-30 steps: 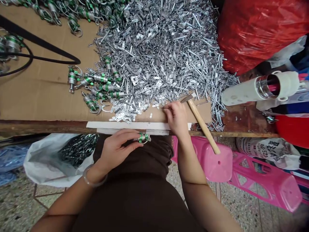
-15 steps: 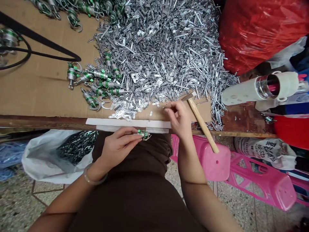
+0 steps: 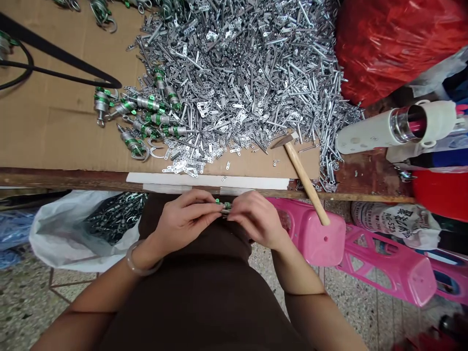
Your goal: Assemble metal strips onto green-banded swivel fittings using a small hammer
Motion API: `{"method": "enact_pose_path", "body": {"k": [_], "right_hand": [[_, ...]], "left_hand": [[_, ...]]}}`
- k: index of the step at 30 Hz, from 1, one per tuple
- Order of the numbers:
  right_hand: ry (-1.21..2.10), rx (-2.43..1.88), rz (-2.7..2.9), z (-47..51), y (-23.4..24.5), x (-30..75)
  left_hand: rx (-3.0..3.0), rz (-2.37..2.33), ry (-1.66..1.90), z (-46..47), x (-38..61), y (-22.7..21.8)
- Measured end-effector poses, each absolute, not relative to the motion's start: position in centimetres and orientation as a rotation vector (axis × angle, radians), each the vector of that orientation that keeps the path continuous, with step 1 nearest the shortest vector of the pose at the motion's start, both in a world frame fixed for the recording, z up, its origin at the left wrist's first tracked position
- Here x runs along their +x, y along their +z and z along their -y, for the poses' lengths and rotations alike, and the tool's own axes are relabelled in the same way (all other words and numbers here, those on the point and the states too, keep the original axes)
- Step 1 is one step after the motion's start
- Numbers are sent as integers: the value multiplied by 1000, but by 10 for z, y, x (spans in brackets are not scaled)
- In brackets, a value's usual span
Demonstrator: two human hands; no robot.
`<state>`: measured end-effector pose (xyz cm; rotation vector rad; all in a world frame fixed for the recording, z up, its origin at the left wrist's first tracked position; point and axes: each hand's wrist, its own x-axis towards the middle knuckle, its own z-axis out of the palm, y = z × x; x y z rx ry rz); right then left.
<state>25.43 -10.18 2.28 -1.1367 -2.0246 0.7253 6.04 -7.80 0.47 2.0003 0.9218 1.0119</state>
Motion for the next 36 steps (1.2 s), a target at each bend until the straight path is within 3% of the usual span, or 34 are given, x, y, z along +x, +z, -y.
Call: {"method": "enact_pose_path", "body": {"k": [5,13,20,25,32,36], "right_hand": [[864,-1491,1718,105,11,248],[272,-1606,1837,119,4,232],[537,-1581,1928,118,3,236],[757,-1794,1861,114,0,233],[614,-2103,1784,105,-3,225],[687,-1926,1737,85,-4,246]], "left_hand": [[1692,-1109,1042,82,67,0],[1747,-1163,957,80,72,-2],[1877,-1052,897,81,70,-6],[2370,-1002,991,84,66,-26],[2772,-1079,862,82,64,-43],[2714,-1183,726,83,71,-31]]}}
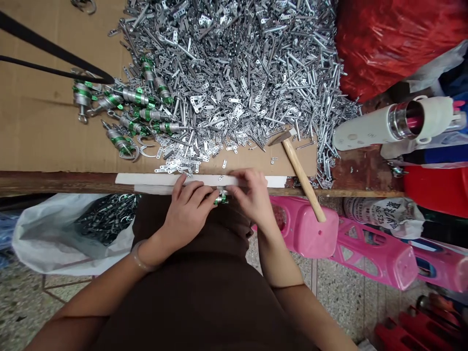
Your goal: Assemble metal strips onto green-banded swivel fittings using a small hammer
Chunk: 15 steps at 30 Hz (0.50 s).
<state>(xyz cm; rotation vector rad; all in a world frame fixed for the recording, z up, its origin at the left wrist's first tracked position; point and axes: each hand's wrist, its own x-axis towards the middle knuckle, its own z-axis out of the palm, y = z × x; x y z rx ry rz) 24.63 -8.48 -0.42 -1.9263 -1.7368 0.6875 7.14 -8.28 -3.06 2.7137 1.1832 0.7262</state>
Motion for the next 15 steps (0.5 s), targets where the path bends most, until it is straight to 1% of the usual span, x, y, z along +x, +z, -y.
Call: {"method": "enact_pose_path", "body": {"k": [2,4,6,8,11,13,15], "right_hand": [[631,-1838,1733,64,-7,257],[504,-1826,1793,40,-11,264],[447,-1841,1908,19,-14,266],[462,-1854,1984,9,-14,266],[494,-1813,1914,20,-4,265],[595,-1738,1842,40,4,263],[765,-1657,1871,63,10,261]], "left_hand": [[2673,-1190,692,83,74,-25],[2619,-1193,696,83,75,-23],[2562,-1188,720,83,75,-24],[2513,-1175,768,83,73,-26],[2441,-1158,874,84,71,-29],[2404,-1143,937,84,70,-30],[2388,-1123,974,83,69,-31]]}}
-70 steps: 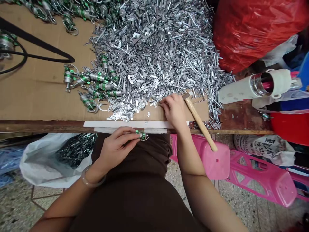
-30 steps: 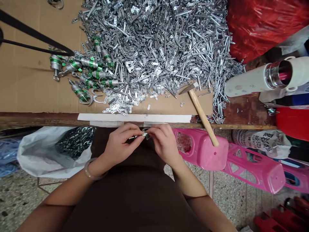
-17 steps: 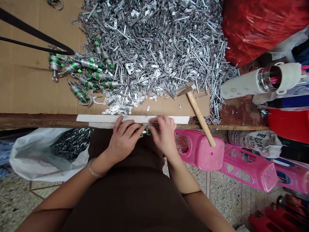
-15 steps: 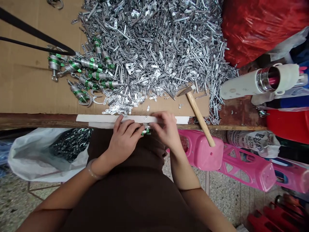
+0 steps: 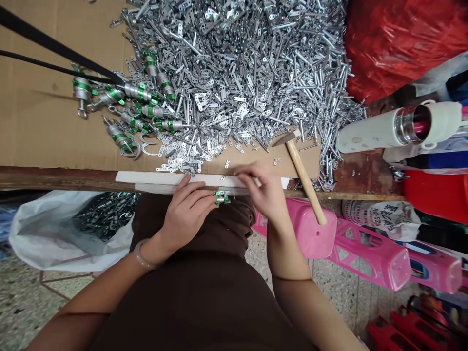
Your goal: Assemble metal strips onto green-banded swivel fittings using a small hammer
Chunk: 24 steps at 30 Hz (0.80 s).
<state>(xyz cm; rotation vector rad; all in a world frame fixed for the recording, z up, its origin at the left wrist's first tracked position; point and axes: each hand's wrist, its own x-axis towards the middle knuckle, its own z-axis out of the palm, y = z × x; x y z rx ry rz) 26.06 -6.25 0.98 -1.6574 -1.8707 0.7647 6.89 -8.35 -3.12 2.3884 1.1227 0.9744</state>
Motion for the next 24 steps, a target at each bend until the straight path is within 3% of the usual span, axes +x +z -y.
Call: {"method": "enact_pose_path", "body": {"k": [3,10,17,21,24], "right_hand": [[904,-1579,1988,87,11,251],[585,-1780,1633,108,0,222],[509,-2160,1557,112,-13,207],[558,-2078,1531,100,-14,227],[320,-2055,1408,79,-17,276]], "left_hand": [[2386,-1109,992,82,68,-32],[2393,-1117,998,82,68,-31],[2369,-1142,1001,82,69,-31],[2367,-1144,984,82,69,-29],[2367,-1136,999,82,70,-29]]}}
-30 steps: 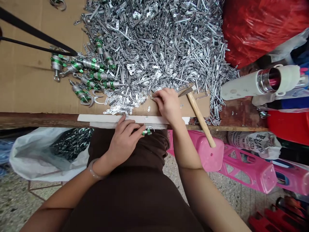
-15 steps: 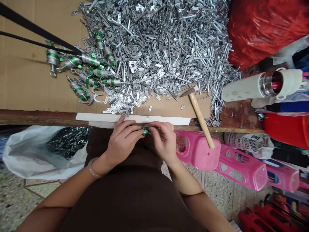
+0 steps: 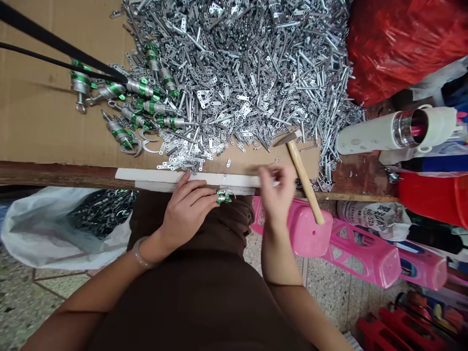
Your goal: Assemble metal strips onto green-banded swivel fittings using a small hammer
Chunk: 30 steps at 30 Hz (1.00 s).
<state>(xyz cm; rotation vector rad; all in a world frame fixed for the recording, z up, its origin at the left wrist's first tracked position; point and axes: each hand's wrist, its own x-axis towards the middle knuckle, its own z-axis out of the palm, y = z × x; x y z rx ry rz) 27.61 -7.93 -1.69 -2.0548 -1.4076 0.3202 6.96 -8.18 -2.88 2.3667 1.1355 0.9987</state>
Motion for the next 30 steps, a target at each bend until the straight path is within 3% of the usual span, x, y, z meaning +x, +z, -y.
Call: {"method": "enact_pose_path", "body": {"k": [3,7,11,16,30], "right_hand": [[-152,-2297,1308,53,-25,334],[-124,-2416,1484,35,-30,363],[-276,-2097,1710,55,-20,317],[-112,-1576,2353,98,-14,252],[-90,-1589,2221,120,-20,237]], "left_hand": [[2365,-1132,1015,82,70,-29],[2367,-1141,999,81,70,-28],[2361,-1142,997,81,70,-27],[2364,-1136,977,81,69,-29],[2393,-1148,942,82,69,-29]]}}
